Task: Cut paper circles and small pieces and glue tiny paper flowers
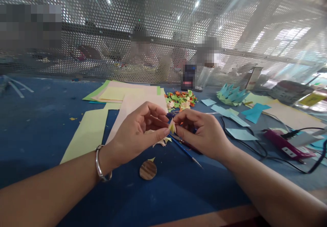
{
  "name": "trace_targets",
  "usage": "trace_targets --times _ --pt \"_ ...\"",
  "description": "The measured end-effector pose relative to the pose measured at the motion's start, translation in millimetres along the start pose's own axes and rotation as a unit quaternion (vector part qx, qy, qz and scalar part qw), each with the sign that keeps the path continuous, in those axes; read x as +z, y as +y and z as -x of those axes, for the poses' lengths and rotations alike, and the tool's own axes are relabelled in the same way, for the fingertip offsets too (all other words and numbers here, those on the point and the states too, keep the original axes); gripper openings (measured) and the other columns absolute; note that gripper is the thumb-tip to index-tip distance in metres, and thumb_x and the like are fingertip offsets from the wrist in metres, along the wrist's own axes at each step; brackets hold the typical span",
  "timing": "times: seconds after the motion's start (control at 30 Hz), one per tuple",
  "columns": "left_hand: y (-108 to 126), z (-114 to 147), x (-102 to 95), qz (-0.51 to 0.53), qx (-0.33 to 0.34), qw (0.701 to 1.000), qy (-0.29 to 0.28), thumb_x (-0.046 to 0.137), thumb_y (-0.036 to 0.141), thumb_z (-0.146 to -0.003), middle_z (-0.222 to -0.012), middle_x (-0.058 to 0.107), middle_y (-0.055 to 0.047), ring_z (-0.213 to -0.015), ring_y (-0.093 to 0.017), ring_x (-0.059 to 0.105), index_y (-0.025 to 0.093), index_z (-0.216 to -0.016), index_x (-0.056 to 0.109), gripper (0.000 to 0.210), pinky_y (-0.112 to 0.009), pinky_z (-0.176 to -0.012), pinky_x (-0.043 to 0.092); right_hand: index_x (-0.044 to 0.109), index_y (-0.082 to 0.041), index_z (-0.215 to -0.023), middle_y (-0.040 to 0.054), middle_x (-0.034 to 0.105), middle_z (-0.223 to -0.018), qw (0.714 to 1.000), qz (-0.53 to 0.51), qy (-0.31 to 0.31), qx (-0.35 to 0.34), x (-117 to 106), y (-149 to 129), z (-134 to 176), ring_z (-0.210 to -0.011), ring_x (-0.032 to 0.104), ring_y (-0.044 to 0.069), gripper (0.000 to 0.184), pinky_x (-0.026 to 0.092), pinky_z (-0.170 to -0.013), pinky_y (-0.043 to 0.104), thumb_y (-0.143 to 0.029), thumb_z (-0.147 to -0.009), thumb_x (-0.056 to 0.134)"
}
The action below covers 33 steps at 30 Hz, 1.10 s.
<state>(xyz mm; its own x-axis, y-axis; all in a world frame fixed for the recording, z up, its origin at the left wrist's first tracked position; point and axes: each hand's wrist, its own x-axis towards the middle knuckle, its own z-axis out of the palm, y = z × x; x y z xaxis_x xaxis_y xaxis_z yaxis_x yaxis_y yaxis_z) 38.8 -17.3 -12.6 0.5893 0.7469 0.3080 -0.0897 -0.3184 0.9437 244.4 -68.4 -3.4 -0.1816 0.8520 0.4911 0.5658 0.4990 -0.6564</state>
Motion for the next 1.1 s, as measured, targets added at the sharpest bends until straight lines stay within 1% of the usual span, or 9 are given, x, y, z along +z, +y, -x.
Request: trace_targets --times 0.23,0.33,0.43,0.53,0.6,0.7,0.8,0.93,1.1 --pt "1.7 -0.3 0.7 0.009 -0.003 1.000 0.003 0.077 0.026 -0.084 -0.102 0.064 -0.002 -0.094 -0.015 0.066 0.025 -0.109 0.056 0.033 -0.024 -0.074 0.055 0.068 -0.017 -0.089 -0.0007 0.066 -0.075 1.000 0.007 0.006 -0.011 -0.3 -0.4 0.2 -0.059 0.053 0.008 0.004 0.042 -0.053 0.020 -0.018 -0.086 0.066" --pt "2.3 -1.4 1.2 0.009 0.003 1.000 0.008 0.076 0.026 -0.086 -0.103 0.064 -0.002 -0.094 -0.015 0.066 0.024 -0.108 0.056 0.030 -0.023 -0.073 0.054 0.068 -0.017 -0.089 -0.0014 0.065 -0.074 1.000 0.008 0.006 -0.017 -0.5 -0.8 -0.3 -0.058 0.052 0.008 0.004 0.042 -0.053 0.019 -0.016 -0.085 0.066" --pt "2.1 -1.9 1.7 -0.009 0.016 1.000 0.011 0.073 0.024 -0.087 -0.102 0.064 -0.002 -0.091 -0.014 0.066 0.023 -0.105 0.056 0.025 -0.022 -0.069 0.053 0.068 -0.016 -0.088 -0.0018 0.065 -0.073 1.000 0.002 0.006 -0.018 0.2 -1.0 -0.6 -0.057 0.052 0.007 0.004 0.042 -0.052 0.018 -0.015 -0.085 0.066" --pt "1.3 -0.8 1.1 -0.066 0.055 0.996 0.010 0.067 0.021 -0.091 -0.096 0.065 -0.001 -0.082 -0.013 0.064 0.022 -0.101 0.060 0.013 -0.024 -0.067 0.053 0.068 -0.016 -0.088 -0.0021 0.065 -0.073 1.000 -0.003 0.005 -0.014 1.0 -1.1 -0.4 -0.057 0.051 0.007 0.004 0.041 -0.051 0.017 -0.015 -0.086 0.065" --pt "0.9 0.7 0.1 -0.124 0.092 0.988 0.010 0.063 0.018 -0.092 -0.096 0.065 -0.002 -0.083 -0.014 0.064 0.021 -0.096 0.063 0.005 -0.027 -0.071 0.053 0.068 -0.016 -0.088 -0.0018 0.066 -0.074 1.000 -0.004 0.002 -0.012 1.2 -1.0 -0.3 -0.058 0.052 0.007 0.003 0.042 -0.052 0.017 -0.016 -0.087 0.065" --pt "0.6 2.6 -1.8 -0.190 0.142 0.971 0.015 0.061 0.012 -0.091 -0.103 0.065 -0.004 -0.097 -0.017 0.064 0.022 -0.093 0.067 0.012 -0.032 -0.083 0.054 0.068 -0.016 -0.089 -0.0014 0.066 -0.075 1.000 -0.003 -0.001 -0.010 1.2 -0.8 -0.6 -0.059 0.053 0.007 0.004 0.042 -0.051 0.018 -0.018 -0.087 0.065" --pt "1.2 3.8 -1.9 -0.212 0.166 0.963 0.011 0.060 0.009 -0.090 -0.107 0.065 -0.004 -0.103 -0.018 0.064 0.023 -0.097 0.068 0.018 -0.033 -0.087 0.055 0.068 -0.017 -0.089 -0.0016 0.066 -0.074 1.000 -0.004 0.002 -0.011 1.2 -1.0 -0.8 -0.057 0.053 0.007 0.004 0.042 -0.051 0.018 -0.018 -0.087 0.065" --pt "3.5 5.3 1.4 -0.197 0.169 0.966 0.004 0.063 0.009 -0.088 -0.108 0.064 -0.004 -0.103 -0.018 0.065 0.021 -0.101 0.066 0.018 -0.032 -0.088 0.057 0.069 -0.016 -0.089 -0.0018 0.067 -0.074 1.000 -0.001 0.007 -0.013 1.3 -2.6 -0.4 -0.057 0.052 0.007 0.005 0.042 -0.051 0.018 -0.017 -0.086 0.065" --pt "4.3 5.5 4.6 -0.147 0.133 0.980 0.003 0.063 0.013 -0.090 -0.106 0.065 -0.004 -0.100 -0.017 0.067 0.020 -0.105 0.062 0.017 -0.032 -0.089 0.059 0.069 -0.017 -0.090 -0.0021 0.067 -0.074 1.000 0.018 0.008 -0.009 0.7 -2.4 0.4 -0.056 0.051 0.007 0.006 0.041 -0.050 0.019 -0.019 -0.087 0.065"
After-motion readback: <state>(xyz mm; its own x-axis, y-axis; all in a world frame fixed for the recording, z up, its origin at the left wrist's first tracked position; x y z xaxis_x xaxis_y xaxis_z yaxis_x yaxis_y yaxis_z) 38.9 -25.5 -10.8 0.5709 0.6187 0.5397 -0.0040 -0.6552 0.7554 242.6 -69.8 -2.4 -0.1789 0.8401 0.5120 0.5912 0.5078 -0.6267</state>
